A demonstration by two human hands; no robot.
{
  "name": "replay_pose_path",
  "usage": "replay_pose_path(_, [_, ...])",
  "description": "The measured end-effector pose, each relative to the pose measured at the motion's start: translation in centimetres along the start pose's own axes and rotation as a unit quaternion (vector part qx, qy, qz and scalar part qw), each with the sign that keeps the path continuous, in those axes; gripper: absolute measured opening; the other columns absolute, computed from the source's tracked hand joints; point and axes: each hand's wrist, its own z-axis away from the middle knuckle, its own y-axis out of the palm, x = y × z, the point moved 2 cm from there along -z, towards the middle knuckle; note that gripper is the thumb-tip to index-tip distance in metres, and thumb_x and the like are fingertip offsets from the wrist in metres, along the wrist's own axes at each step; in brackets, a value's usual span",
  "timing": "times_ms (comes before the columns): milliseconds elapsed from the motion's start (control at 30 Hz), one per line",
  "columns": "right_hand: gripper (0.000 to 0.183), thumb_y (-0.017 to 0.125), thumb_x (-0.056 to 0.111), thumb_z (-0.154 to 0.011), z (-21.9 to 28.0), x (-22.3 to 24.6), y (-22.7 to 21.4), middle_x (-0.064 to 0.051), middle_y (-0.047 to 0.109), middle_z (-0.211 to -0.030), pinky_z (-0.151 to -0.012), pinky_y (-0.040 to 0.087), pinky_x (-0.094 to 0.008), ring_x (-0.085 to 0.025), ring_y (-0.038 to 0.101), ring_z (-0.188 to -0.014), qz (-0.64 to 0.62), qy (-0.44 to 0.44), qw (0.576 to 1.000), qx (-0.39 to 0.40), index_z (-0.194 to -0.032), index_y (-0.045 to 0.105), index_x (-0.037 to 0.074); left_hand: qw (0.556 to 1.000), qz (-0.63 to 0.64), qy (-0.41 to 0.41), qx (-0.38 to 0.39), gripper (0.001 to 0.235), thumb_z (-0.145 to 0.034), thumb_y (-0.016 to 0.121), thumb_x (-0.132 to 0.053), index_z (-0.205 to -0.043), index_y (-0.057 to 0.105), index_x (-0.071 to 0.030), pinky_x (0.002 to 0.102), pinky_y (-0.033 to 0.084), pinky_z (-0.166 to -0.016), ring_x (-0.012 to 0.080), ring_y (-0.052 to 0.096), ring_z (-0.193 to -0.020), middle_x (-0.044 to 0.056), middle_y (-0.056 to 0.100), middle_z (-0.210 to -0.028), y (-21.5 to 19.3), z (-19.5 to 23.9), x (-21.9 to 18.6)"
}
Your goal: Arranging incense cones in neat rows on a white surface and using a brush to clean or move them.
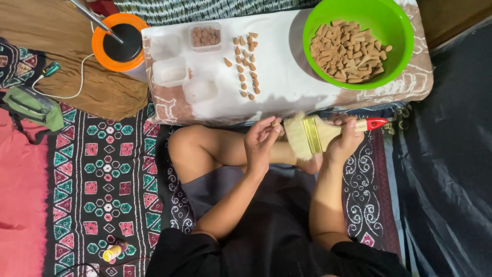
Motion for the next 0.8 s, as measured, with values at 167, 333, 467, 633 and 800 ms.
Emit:
replay_pose_path(167, [0.029, 0.06, 0.022, -0.102, 0.6, 2.2, 2.8, -0.013, 0.057, -0.073, -0.075, 0.059, -0.036, -0.026, 0.07, -0.064, 0.013, -0.007, 0.999, 0.039, -0.082, 0.056, 0.002, 1.0, -0.01, -0.005, 0.001, 0.028, -0.094, 0.073, -0.009, -0.122, 0.071, -0.001, 0.029, 0.059, -0.087, 0.0134, 0.069, -0.097, 0.014, 0.072, -0.108, -0.5, 0.0, 0.6])
replay_pose_path(333, [0.033, 0.056, 0.026, -0.103, 0.8, 1.3, 1.7, -0.012, 0.055, -0.063, -0.08, 0.056, -0.033, -0.022, 0.066, -0.061, -0.03, 0.008, 0.997, 0.065, -0.077, 0.052, 0.005, 1.0, -0.002, 0.006, -0.016, 0.035, -0.093, 0.074, -0.008, -0.127, 0.066, -0.003, 0.03, 0.058, -0.089, 0.0119, 0.067, -0.095, 0.008, 0.068, -0.104, -0.9, 0.2, 0.9])
replay_pose_path(467, [0.03, 0.057, 0.023, -0.103, 0.3, 1.2, 0.4, -0.012, 0.058, -0.069, -0.073, 0.057, -0.033, -0.027, 0.072, -0.064, 0.017, -0.027, 0.999, 0.036, -0.08, 0.057, 0.004, 1.0, 0.005, -0.015, -0.004, 0.025, -0.094, 0.074, -0.011, -0.116, 0.07, -0.002, 0.031, 0.059, -0.087, 0.0127, 0.069, -0.093, 0.009, 0.068, -0.101, 0.1, 0.3, 1.0])
replay_pose_path(633, [0.028, 0.056, 0.024, -0.104, 0.2, 4.5, 2.8, -0.009, 0.058, -0.073, -0.075, 0.058, -0.033, -0.023, 0.07, -0.066, 0.026, -0.045, 0.999, 0.011, -0.084, 0.058, 0.005, 1.0, -0.018, -0.014, 0.018, 0.021, -0.097, 0.07, -0.014, -0.116, 0.072, -0.004, 0.029, 0.057, -0.085, 0.0114, 0.067, -0.092, 0.008, 0.069, -0.096, 0.3, 0.5, -0.5])
replay_pose_path(800, [0.027, 0.061, 0.02, -0.101, 0.3, 2.6, 1.6, -0.009, 0.054, -0.067, -0.075, 0.055, -0.033, -0.023, 0.068, -0.062, 0.017, -0.022, 0.997, 0.074, -0.079, 0.055, 0.006, 0.999, -0.026, -0.005, 0.027, 0.022, -0.092, 0.074, -0.01, -0.113, 0.073, -0.004, 0.027, 0.057, -0.086, 0.0116, 0.069, -0.092, 0.008, 0.072, -0.098, -0.6, 0.3, -0.8])
